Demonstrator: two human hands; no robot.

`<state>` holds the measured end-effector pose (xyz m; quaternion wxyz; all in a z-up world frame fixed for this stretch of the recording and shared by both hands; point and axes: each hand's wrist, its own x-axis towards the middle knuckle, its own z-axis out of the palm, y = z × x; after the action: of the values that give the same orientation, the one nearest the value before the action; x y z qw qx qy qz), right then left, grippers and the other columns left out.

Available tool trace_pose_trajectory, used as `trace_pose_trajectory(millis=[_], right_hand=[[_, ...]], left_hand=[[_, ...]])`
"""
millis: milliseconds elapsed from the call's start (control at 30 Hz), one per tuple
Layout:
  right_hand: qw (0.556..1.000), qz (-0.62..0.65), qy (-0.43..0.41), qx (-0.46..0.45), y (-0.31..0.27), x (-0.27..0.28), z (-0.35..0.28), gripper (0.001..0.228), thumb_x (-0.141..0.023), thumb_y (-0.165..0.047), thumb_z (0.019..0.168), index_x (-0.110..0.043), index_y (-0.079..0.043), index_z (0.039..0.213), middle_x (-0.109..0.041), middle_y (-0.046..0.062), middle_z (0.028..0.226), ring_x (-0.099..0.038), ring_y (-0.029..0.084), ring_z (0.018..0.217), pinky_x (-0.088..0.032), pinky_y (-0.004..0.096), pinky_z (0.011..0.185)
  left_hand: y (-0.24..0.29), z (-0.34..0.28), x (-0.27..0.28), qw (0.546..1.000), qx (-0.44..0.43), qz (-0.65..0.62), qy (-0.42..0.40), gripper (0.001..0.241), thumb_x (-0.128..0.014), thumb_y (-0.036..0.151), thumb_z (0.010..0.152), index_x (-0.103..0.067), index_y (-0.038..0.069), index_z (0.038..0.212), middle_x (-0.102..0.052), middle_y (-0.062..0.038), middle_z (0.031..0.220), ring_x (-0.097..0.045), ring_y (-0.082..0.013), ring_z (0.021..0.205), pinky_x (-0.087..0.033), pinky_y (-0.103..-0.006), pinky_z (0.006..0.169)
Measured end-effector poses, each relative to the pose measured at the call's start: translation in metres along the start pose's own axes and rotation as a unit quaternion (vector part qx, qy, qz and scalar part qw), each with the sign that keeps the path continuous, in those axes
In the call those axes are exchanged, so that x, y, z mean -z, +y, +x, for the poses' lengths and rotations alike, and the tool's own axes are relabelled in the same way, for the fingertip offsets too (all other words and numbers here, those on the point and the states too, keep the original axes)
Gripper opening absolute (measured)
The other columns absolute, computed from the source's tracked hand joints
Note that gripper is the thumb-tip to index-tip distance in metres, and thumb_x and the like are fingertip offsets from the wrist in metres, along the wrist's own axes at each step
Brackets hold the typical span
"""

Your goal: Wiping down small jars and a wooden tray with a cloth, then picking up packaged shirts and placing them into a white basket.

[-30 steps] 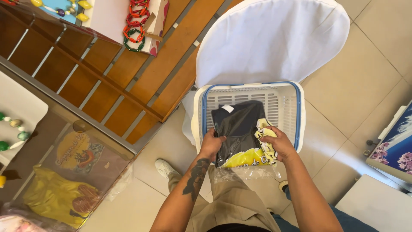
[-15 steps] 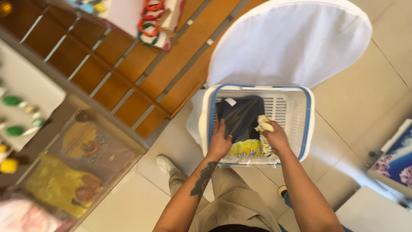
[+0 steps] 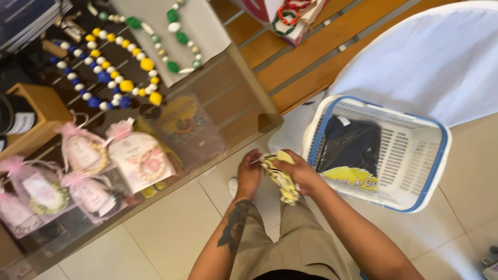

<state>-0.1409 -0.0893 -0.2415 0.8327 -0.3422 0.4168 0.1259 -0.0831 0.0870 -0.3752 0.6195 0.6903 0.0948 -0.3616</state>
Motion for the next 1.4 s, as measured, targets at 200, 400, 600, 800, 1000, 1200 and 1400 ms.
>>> trace_pose_trajectory(millis=[200,400,600,800,1000,1200,1400], right_hand=[[1.000,-0.014,-0.008,0.017,0.062,-0.096,0.087,0.048,-0.070,-0.002,0.086,-0.057,0.003,0.132,-0.073,0.013,0.108,-0.073,0.021,0.090,-0.059,0.034,0.072],[0.993,-0.024,0.065,0.096,0.118,-0.138,0.163,0.056,-0.066,0.004,0.079,-0.050,-0.010,0.131,-0.070,0.008,0.109,-0.071,0.019,0.089,-0.059,0.033,0.071],[0.981,-0.086,0.066,0.160,0.122,-0.168,0.175,0.032,-0.071,-0.003,0.084,-0.059,-0.003,0.114,-0.067,0.007,0.100,-0.068,0.020,0.088,-0.059,0.034,0.071],[0.984,-0.033,0.034,0.171,0.119,-0.151,0.170,0.032,-0.066,0.000,0.085,-0.064,-0.006,0.116,-0.068,0.004,0.105,-0.067,0.018,0.094,-0.058,0.033,0.079],[0.986,-0.017,0.067,0.151,0.117,-0.089,0.176,0.035,-0.063,0.004,0.084,-0.068,-0.002,0.118,-0.072,0.006,0.106,-0.069,0.019,0.093,-0.057,0.034,0.078],[0.990,-0.057,0.131,0.011,0.079,-0.072,0.107,0.028,-0.069,-0.001,0.086,-0.069,0.010,0.111,-0.076,0.015,0.094,-0.074,0.025,0.078,-0.061,0.037,0.067],[0.994,-0.032,0.106,-0.022,0.057,-0.060,0.069,0.031,-0.069,-0.003,0.086,-0.066,0.008,0.115,-0.077,0.017,0.097,-0.075,0.026,0.078,-0.063,0.037,0.065]], left_hand=[[0.010,-0.002,0.126,0.976,0.124,-0.070,0.163,0.042,-0.062,0.006,0.093,-0.057,0.005,0.134,-0.062,-0.005,0.130,-0.061,-0.0196,0.109,-0.054,-0.0339,0.082],[-0.014,0.003,0.193,0.944,0.157,-0.012,0.290,0.042,-0.074,0.011,0.093,-0.059,0.002,0.131,-0.065,-0.007,0.110,-0.059,-0.0179,0.088,-0.051,-0.0327,0.074],[-0.075,0.037,0.250,0.929,0.164,-0.206,0.260,0.041,-0.064,0.016,0.096,-0.052,0.017,0.135,-0.058,0.000,0.110,-0.052,-0.0128,0.090,-0.046,-0.0333,0.077],[-0.057,0.021,0.248,0.914,0.181,-0.284,0.228,0.049,-0.068,0.020,0.093,-0.051,0.022,0.138,-0.060,0.000,0.120,-0.057,-0.0172,0.104,-0.051,-0.0390,0.088],[-0.030,0.015,0.218,0.908,0.263,-0.248,0.212,0.053,-0.075,0.027,0.090,-0.054,0.020,0.138,-0.060,0.003,0.121,-0.058,-0.0201,0.108,-0.051,-0.0419,0.091],[-0.024,0.020,0.208,0.913,0.238,-0.285,0.168,0.037,-0.078,0.034,0.086,-0.067,0.018,0.118,-0.069,0.003,0.104,-0.065,-0.0167,0.092,-0.048,-0.0380,0.083],[-0.020,0.027,0.204,0.946,0.205,-0.248,0.048,0.029,-0.083,0.028,0.088,-0.067,0.017,0.110,-0.071,0.004,0.096,-0.063,-0.0120,0.078,-0.047,-0.0297,0.061]])
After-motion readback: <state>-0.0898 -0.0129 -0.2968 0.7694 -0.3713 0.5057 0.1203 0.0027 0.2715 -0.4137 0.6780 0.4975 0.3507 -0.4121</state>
